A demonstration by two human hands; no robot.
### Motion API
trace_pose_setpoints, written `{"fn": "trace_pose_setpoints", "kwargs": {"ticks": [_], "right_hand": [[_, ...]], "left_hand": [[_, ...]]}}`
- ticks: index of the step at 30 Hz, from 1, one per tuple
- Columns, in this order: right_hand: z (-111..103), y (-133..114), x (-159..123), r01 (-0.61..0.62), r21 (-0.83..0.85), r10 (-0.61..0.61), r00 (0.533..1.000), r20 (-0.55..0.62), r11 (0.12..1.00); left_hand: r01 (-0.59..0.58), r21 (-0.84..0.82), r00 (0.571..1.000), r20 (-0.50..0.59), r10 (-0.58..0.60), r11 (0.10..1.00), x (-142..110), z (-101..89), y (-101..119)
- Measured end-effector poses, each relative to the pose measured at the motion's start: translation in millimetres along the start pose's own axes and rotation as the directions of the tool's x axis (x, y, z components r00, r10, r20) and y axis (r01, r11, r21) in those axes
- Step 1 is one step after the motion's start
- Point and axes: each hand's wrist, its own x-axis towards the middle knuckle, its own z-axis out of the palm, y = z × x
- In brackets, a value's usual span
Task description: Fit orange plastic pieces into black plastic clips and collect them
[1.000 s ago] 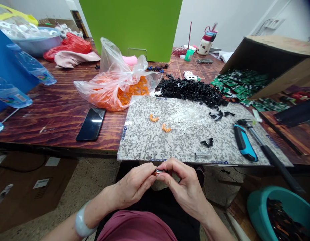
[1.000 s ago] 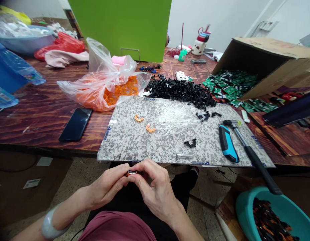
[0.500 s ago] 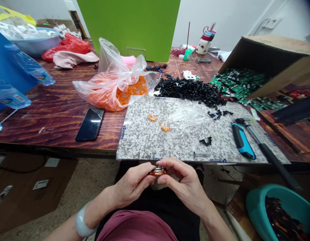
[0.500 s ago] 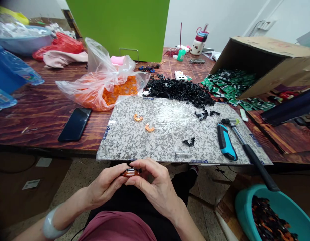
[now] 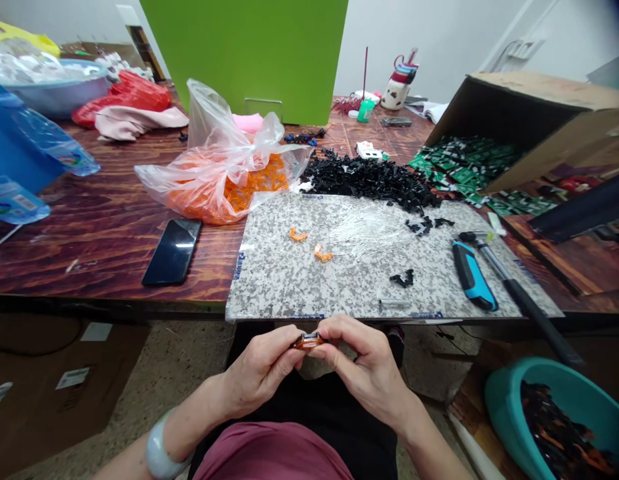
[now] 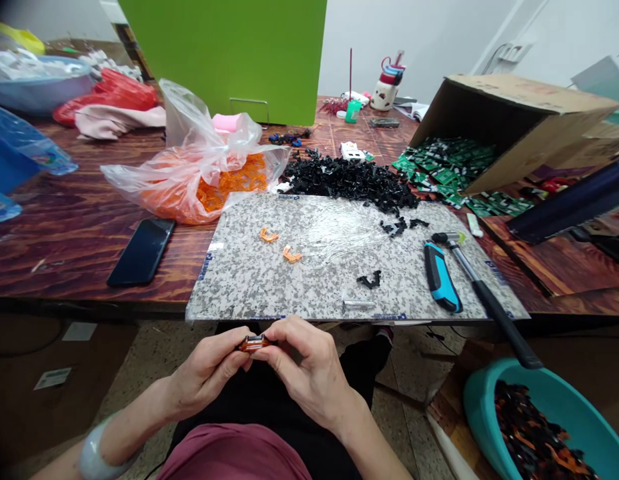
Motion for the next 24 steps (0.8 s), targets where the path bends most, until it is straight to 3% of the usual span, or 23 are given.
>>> {"fn": "trace_pose_setpoints", "kwargs": {"ticks": [3,6,8,10,12,14,19,24], "right_hand": [[-18,4,6,0.021,-0.077,-0.02,1.0,0.012,0.997],[-68,23,18,-0.019,-0.344,-0.059,0.975,-0.213,0.939],[-118,42,22,-0.222,-0.56,-0.068,0.89,-0.45,0.799],[-172,63,22,-0.532,-0.661,-0.051,0.758,-0.651,0.53],[-215,81,17,-0.648,-0.627,-0.018,0.689,-0.724,0.433],[-242,95,12,-0.703,-0.597,0.049,0.662,-0.748,0.388],[-256,106,7,-0.722,-0.579,0.183,0.671,-0.718,0.377],[-236,91,10,-0.679,-0.603,0.064,0.684,-0.726,0.42]], "left_hand": [[0.063,-0.028,0.998,-0.02,-0.064,0.998,-2,2.7,-4],[0.184,-0.169,0.977,-0.075,-0.199,0.968,-6,7.0,-11],[0.248,-0.325,0.949,-0.107,-0.296,0.913,-9,9.9,-16],[0.311,-0.46,0.91,-0.107,-0.4,0.832,-11,12.1,-20],[0.352,-0.547,0.878,-0.088,-0.47,0.759,-13,13.3,-21],[0.362,-0.598,0.864,-0.072,-0.498,0.715,-14,13.8,-21],[0.353,-0.686,0.848,-0.054,-0.527,0.637,-14,15.2,-24],[0.362,-0.706,0.84,-0.035,-0.541,0.608,-15,16.2,-26]]}}
